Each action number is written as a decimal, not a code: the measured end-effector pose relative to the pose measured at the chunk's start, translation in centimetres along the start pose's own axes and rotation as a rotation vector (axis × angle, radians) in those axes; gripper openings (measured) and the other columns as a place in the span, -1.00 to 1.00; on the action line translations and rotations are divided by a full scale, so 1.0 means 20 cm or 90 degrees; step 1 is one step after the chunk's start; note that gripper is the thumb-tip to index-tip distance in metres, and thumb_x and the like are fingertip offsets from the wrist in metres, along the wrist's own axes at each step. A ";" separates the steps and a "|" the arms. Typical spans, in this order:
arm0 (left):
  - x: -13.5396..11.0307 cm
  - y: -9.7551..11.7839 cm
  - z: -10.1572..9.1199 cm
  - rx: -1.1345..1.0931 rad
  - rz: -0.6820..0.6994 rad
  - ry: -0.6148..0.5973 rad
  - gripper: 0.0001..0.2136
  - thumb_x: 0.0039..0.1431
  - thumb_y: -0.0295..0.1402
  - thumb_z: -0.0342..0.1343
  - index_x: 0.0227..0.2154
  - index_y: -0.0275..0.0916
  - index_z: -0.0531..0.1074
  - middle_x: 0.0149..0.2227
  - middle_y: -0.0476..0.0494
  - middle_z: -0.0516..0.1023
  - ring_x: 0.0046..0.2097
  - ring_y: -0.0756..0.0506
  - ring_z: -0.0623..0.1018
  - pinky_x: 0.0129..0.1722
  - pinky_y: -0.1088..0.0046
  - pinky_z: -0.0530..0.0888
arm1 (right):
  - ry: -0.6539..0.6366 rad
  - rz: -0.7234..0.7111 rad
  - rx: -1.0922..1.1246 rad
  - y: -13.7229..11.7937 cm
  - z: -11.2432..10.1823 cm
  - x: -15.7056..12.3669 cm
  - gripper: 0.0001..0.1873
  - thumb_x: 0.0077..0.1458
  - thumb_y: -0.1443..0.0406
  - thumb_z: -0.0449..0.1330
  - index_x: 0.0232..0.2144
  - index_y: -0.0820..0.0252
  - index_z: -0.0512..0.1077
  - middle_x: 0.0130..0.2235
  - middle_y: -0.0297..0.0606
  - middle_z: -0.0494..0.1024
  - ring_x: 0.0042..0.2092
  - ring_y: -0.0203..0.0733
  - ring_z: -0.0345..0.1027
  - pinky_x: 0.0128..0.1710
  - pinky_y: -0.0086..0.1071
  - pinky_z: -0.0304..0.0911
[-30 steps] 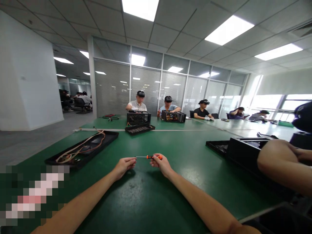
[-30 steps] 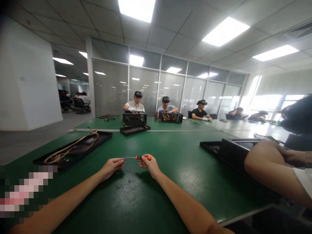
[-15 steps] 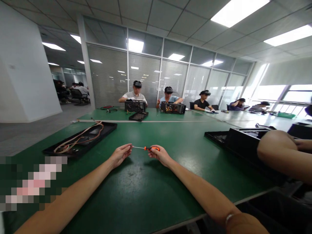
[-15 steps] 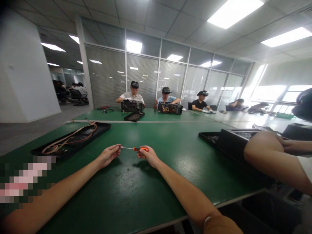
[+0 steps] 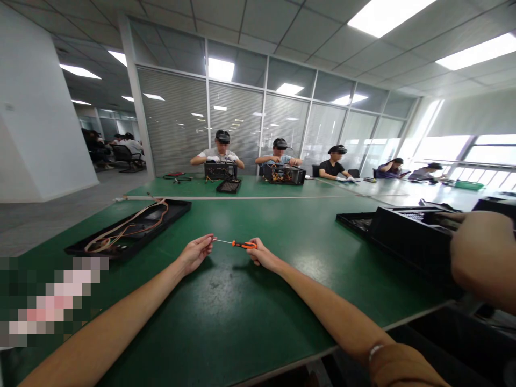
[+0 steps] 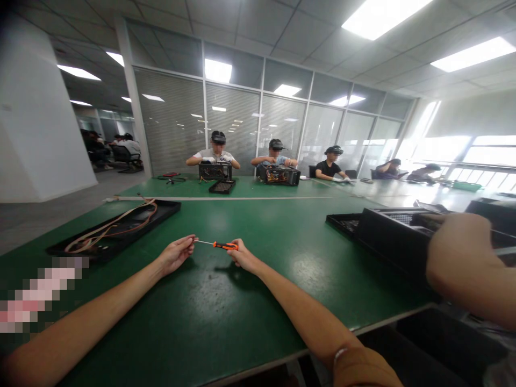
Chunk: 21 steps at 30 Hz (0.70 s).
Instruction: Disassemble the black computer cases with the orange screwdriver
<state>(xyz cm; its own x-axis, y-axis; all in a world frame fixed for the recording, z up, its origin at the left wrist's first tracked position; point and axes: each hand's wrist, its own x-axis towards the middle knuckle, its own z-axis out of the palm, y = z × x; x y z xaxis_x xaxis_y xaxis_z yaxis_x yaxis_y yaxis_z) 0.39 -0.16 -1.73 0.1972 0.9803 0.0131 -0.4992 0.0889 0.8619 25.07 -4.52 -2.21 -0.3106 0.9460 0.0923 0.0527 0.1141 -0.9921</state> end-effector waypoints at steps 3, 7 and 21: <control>0.00 0.01 0.00 -0.019 0.001 0.007 -0.83 0.03 -0.59 0.08 -0.28 -0.39 0.43 -0.33 -0.19 0.53 -0.52 0.11 0.46 -0.53 0.64 0.47 | 0.006 -0.007 -0.079 -0.01 0.00 0.00 -0.72 0.03 0.11 0.02 -0.28 0.13 0.10 -0.58 -0.55 0.09 -0.63 -0.47 -0.05 -0.65 -0.59 -0.06; 0.00 0.01 -0.01 -0.031 0.001 0.014 -0.83 0.03 -0.60 0.07 -0.28 -0.38 0.43 -0.32 -0.20 0.53 -0.50 0.08 0.49 -0.52 0.61 0.49 | 0.005 -0.019 -0.222 -0.02 0.00 0.00 -0.54 0.13 0.01 -0.23 -0.43 0.23 0.25 -0.61 -0.48 0.10 -0.62 -0.43 -0.03 -0.61 -0.53 -0.06; 0.02 0.00 -0.01 -0.058 -0.003 0.019 -0.85 0.06 -0.60 0.04 -0.28 -0.38 0.41 -0.29 -0.23 0.53 -0.34 -0.03 0.55 -0.37 0.55 0.54 | 0.039 -0.074 -0.352 -0.03 0.04 -0.03 -0.63 0.16 0.07 -0.20 -0.32 0.22 0.22 -0.53 -0.43 0.22 -0.50 -0.38 0.10 -0.49 -0.50 0.02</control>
<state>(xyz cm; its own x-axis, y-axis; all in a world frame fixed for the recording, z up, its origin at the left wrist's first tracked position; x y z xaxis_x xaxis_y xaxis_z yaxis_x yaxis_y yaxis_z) 0.24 0.18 -1.82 0.1750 0.9845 -0.0074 -0.5738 0.1081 0.8118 24.54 -5.40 -1.84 -0.2892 0.9318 0.2195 0.5163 0.3449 -0.7839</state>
